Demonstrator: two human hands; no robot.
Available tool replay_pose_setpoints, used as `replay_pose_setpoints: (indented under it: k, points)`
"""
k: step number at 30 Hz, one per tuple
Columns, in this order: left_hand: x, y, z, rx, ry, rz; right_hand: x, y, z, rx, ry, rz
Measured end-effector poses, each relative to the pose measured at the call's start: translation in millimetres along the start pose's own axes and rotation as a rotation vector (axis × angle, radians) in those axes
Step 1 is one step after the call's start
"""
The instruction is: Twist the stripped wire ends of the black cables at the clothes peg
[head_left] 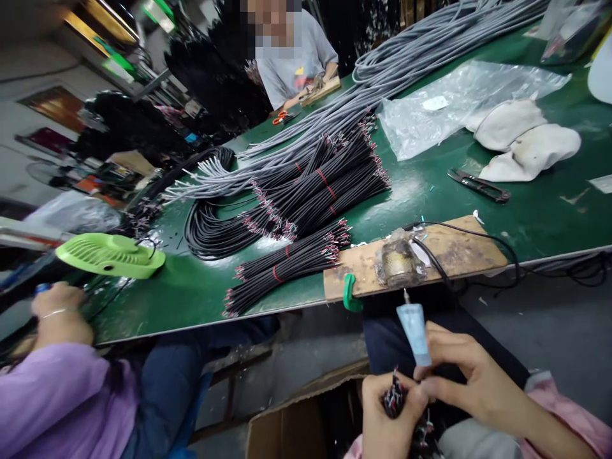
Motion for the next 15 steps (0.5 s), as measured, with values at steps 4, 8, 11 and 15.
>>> replay_pose_setpoints:
  k: [4, 8, 11, 15]
  points:
    - [2.3, -4.0, -1.3, -0.048, 0.01, 0.053, 8.9, -0.6, -7.6, -0.01, -0.127, -0.043]
    - [9.6, -1.4, -0.3, -0.01, -0.097, -0.071, 7.9, -2.3, -1.8, 0.028, -0.185, 0.028]
    - [10.7, -2.2, -8.2, -0.057, -0.286, -0.118, 7.2, -5.2, 4.7, 0.045, -0.123, 0.062]
    - [9.8, -6.0, -15.2, -0.141, -0.435, -0.082, 8.9, -12.9, 13.0, 0.095, -0.055, 0.078]
Point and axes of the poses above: each hand's wrist, its own y-axis towards the middle knuckle, its own x-axis out of the palm, z = x × y, the point moved 4 cm from there along y, towards the middle knuckle, and after that the axes turned 1 degree about z, right-handed, at the moved point
